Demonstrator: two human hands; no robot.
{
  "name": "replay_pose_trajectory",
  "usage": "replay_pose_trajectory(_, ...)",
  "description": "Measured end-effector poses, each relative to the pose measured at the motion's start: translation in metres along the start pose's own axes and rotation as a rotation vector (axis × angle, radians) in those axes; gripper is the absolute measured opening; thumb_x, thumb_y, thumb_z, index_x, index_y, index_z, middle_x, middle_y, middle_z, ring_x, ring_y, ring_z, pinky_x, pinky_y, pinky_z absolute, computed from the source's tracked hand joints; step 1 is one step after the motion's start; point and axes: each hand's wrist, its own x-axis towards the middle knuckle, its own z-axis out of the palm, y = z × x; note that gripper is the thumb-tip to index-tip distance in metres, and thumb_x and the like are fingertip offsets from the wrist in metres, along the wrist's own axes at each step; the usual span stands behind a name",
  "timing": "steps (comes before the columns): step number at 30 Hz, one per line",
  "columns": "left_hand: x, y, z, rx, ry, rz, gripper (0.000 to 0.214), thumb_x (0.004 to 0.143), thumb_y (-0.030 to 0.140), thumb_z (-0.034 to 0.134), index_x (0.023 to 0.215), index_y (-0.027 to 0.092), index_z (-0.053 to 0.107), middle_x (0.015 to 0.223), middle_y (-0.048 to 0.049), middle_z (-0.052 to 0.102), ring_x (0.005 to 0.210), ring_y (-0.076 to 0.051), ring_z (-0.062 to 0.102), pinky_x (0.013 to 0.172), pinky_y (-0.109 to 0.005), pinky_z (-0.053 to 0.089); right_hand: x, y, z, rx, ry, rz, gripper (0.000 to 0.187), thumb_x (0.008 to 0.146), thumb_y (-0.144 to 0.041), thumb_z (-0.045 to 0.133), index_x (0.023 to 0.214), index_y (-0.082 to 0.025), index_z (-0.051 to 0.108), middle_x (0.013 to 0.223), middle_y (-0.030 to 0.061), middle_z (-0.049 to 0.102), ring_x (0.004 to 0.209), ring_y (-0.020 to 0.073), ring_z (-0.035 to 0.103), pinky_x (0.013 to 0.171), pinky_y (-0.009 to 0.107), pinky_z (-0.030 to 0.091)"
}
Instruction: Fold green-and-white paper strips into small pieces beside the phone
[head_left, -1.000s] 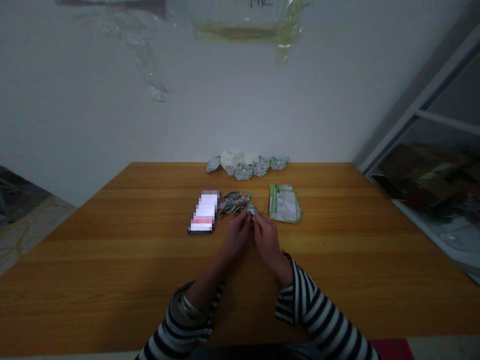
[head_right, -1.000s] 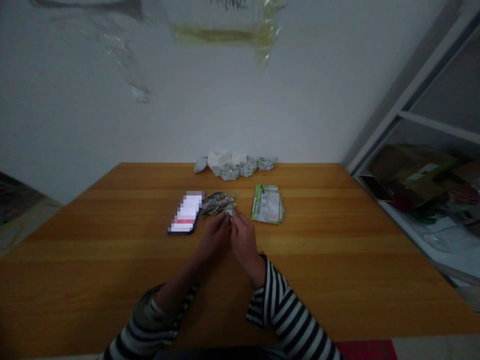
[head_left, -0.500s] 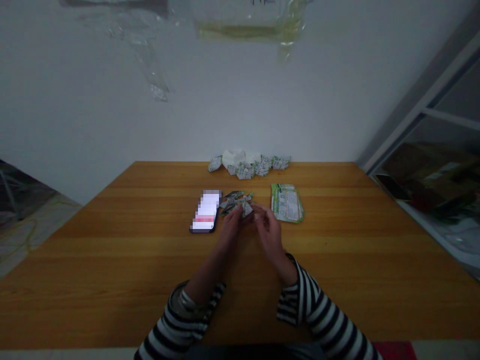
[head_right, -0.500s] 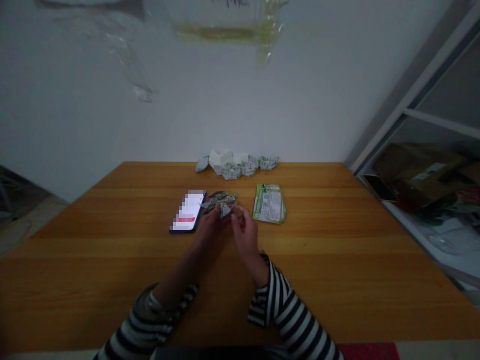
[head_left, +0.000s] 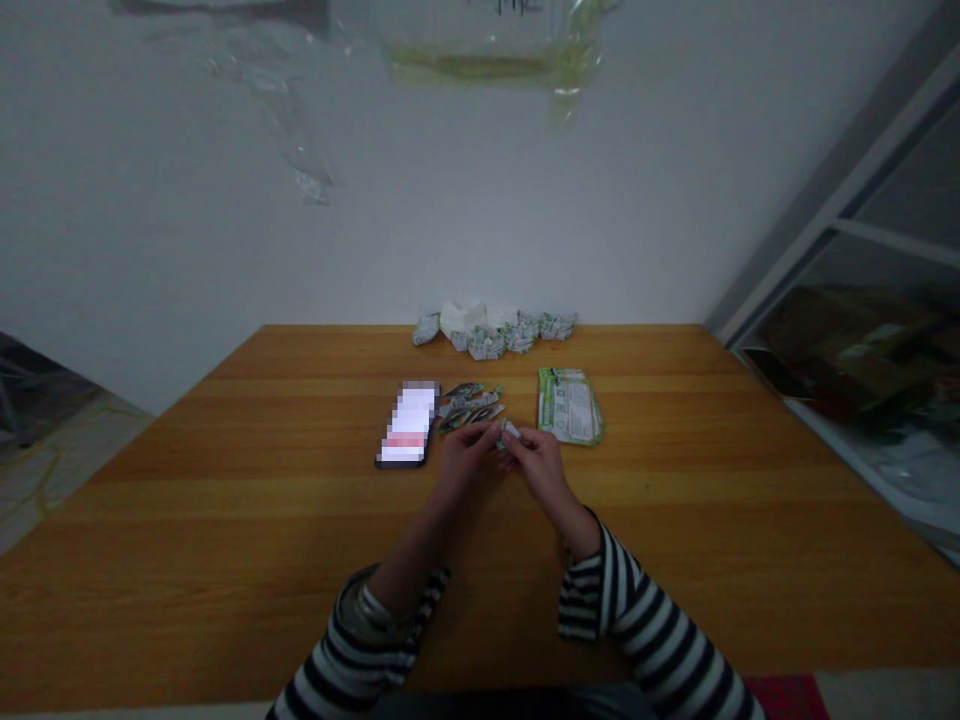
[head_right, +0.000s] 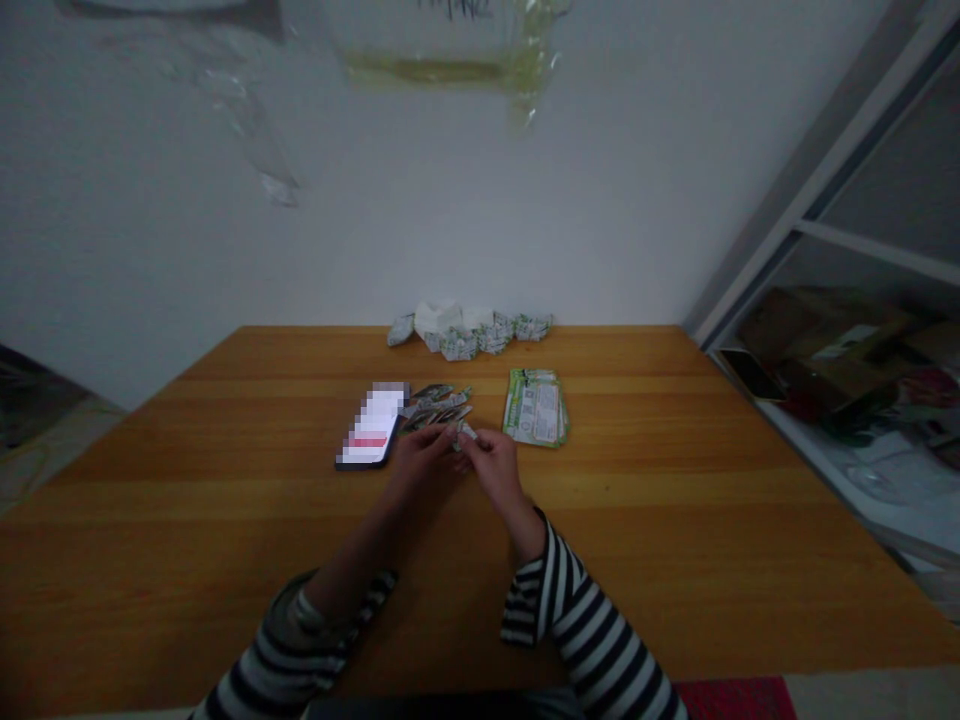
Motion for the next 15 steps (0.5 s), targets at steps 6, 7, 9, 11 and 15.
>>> replay_pose_trajectory(6,0.0009,0.0089,-0.0072,0.197,0.114,0.076,0.039,0.076,0.050,0.067,0.067,0.013,0.072,0.062,-0.0015,0.065,0.062,-0.015,0.058,0.062,-0.026,0.045,0.0034,-0.0035,-0.0045,-0.055,0.077,-0.075,0.037,0.080,-0.054,0.062,0.076,-0.018,0.067,0.057,0.0001,0.065,0.047,0.0155,0.060,0.047,0.025,0.049)
replay_pose_trajectory(7,0.0003,0.0098,-0.0061,0.213,0.116,0.092,0.037,0.076,0.049,0.066,0.069,0.013,0.073,0.064,-0.0018,0.067,0.064,-0.016,0.059,0.064,-0.026,0.046,0.0036,-0.0034,-0.0046,-0.061,0.099,-0.084,0.035,0.079,-0.052,0.063,0.076,-0.018,0.068,0.057,0.0001,0.065,0.047,0.0153,0.059,0.047,0.025,0.049)
replay_pose_trajectory(9,-0.0009,0.0107,-0.0034,0.219,0.080,0.115,0.033,0.077,0.047,0.067,0.075,0.015,0.075,0.073,-0.0032,0.071,0.071,-0.019,0.063,0.069,-0.028,0.049,0.0035,-0.0029,-0.0041,-0.082,0.110,-0.092,0.032,0.079,-0.049,0.065,0.076,-0.017,0.069,0.059,0.0010,0.067,0.048,0.0153,0.059,0.047,0.025,0.049)
replay_pose_trajectory(11,-0.0013,0.0101,-0.0023,0.197,0.048,0.132,0.029,0.075,0.043,0.069,0.084,0.016,0.076,0.085,-0.0046,0.074,0.081,-0.021,0.065,0.076,-0.030,0.050,0.0028,-0.0028,-0.0029,-0.118,0.118,-0.123,0.028,0.078,-0.045,0.067,0.078,-0.017,0.071,0.065,0.0027,0.070,0.053,0.0161,0.062,0.050,0.025,0.050)
replay_pose_trajectory(15,0.0017,0.0060,-0.0082,0.021,0.086,0.058,0.030,0.073,0.044,0.073,0.087,0.017,0.076,0.091,-0.0059,0.074,0.083,-0.020,0.065,0.077,-0.030,0.050,-0.0002,-0.0069,-0.0006,-0.080,0.103,-0.187,0.028,0.080,-0.041,0.066,0.095,-0.019,0.073,0.085,0.0051,0.074,0.066,0.0170,0.066,0.062,0.027,0.054)
